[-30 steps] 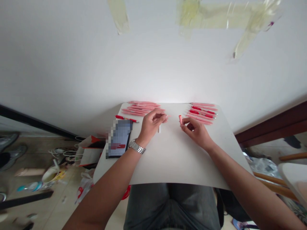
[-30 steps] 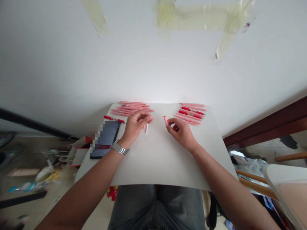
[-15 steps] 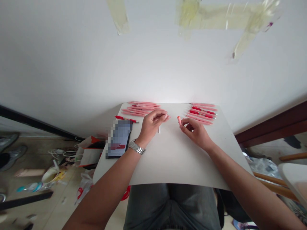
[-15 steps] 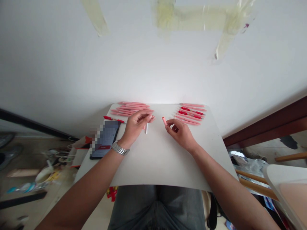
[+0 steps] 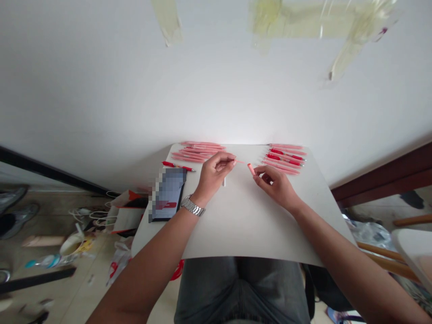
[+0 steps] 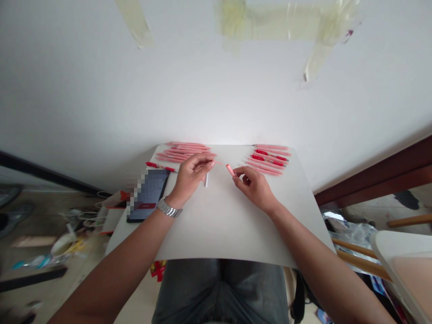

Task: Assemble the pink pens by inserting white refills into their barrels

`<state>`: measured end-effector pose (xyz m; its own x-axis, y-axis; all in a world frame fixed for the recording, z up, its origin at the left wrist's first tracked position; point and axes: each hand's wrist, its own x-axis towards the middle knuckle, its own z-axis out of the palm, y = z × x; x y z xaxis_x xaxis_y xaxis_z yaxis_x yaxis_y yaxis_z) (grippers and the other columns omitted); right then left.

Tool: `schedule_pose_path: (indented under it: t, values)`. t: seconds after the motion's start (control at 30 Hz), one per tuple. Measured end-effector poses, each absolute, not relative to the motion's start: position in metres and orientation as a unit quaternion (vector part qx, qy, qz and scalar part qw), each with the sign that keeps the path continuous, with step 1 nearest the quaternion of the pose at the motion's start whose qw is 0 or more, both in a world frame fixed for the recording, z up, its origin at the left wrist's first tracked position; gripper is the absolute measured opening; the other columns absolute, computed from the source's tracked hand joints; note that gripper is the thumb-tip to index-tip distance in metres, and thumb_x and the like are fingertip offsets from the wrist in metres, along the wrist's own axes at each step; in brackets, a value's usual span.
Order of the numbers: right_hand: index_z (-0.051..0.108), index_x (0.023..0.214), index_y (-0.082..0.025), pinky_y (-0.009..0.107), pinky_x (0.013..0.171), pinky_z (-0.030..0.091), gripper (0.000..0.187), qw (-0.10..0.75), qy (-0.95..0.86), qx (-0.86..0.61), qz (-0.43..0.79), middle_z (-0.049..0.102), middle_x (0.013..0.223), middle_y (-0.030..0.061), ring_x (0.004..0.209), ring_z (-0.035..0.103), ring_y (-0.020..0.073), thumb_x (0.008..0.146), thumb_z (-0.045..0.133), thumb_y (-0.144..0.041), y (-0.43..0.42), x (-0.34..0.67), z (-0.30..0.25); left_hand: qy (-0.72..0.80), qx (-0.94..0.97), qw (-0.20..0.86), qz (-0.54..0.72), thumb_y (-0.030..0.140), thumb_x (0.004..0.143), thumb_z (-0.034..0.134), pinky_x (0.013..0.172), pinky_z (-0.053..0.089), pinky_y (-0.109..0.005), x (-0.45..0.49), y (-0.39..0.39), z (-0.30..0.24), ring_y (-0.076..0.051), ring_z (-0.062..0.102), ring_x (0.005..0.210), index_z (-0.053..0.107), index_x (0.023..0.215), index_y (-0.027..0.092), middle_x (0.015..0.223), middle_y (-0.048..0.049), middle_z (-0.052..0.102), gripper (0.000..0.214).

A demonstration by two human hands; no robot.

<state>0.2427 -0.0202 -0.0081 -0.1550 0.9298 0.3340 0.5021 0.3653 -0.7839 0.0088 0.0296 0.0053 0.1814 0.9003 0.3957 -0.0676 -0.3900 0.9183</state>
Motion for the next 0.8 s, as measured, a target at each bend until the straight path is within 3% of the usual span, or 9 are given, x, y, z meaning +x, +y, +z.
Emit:
schedule_pose_path:
  t: [0.8]
  values:
    - [0.073,0.106,-0.022,0.030,0.060,0.042,0.015,0.403,-0.741,-0.487,0.227,0.069,0.091,0.0034,0.063,0.049,0.0131,0.098,0.063,-0.031,-0.0201,0.2424,-0.0046,0.318,0.651,0.431,0.538,0.037,0.091,0.078,0.095,0.060,-0.030,0.0113,0.0283,0.0035,-0.017,0.074,0.102,0.076,0.100,0.018,0.117,-0.0090,0.074,0.021]
